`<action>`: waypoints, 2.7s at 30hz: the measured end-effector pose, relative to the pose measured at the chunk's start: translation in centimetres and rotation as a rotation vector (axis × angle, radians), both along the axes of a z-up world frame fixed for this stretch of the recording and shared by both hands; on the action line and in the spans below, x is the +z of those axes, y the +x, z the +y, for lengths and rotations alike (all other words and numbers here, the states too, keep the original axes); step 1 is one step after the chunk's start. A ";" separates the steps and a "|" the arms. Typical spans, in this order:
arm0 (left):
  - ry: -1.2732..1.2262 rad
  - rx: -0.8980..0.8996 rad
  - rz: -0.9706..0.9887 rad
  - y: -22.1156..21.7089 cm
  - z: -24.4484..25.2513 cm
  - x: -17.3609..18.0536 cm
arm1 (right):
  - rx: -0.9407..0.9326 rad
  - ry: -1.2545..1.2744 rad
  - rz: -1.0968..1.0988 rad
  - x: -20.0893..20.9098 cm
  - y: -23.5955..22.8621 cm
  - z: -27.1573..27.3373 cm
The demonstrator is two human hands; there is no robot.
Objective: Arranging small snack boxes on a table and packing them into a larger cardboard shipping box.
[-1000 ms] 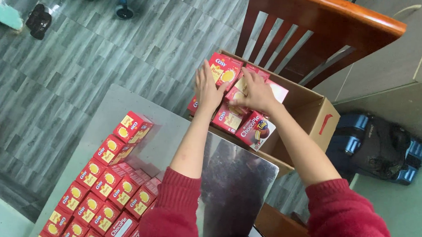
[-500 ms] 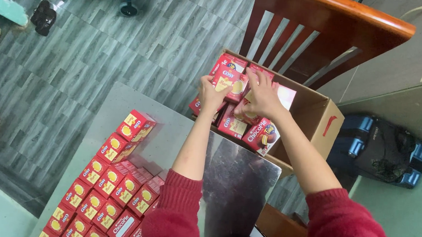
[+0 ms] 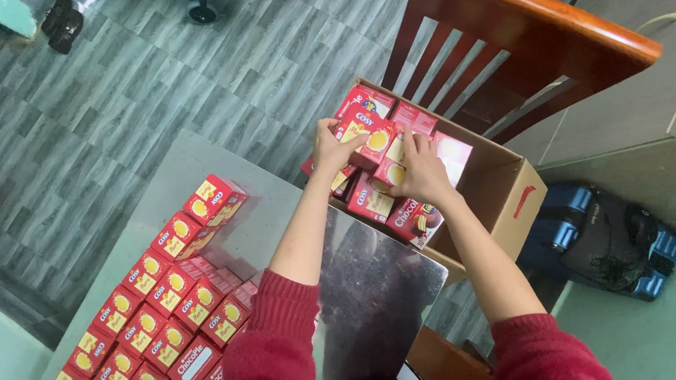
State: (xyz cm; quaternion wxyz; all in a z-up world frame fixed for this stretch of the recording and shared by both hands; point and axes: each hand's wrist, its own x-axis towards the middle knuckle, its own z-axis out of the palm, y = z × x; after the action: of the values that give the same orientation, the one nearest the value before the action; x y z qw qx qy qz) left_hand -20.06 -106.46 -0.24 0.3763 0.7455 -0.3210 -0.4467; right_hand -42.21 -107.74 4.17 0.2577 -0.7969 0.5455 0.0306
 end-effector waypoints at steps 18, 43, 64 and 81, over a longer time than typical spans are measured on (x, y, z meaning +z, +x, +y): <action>-0.627 -0.002 0.756 10.0 15.8 9.0 | 0.176 -0.148 -0.525 7.6 4.6 9.3; -0.834 1.104 1.038 15.8 60.2 21.2 | 0.746 0.072 -0.903 17.6 22.3 44.7; -1.312 1.478 0.776 14.4 92.9 26.3 | 0.974 0.597 -1.075 21.3 32.5 72.1; -1.385 1.653 0.857 15.1 112.8 18.2 | 1.280 0.498 -0.523 17.6 39.6 89.6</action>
State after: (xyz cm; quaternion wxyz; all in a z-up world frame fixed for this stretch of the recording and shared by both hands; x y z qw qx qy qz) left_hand -4.95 6.30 17.97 0.9586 0.1501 0.2419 -0.0093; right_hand -2.58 -18.10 21.75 0.4846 -0.8586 -0.1288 0.1069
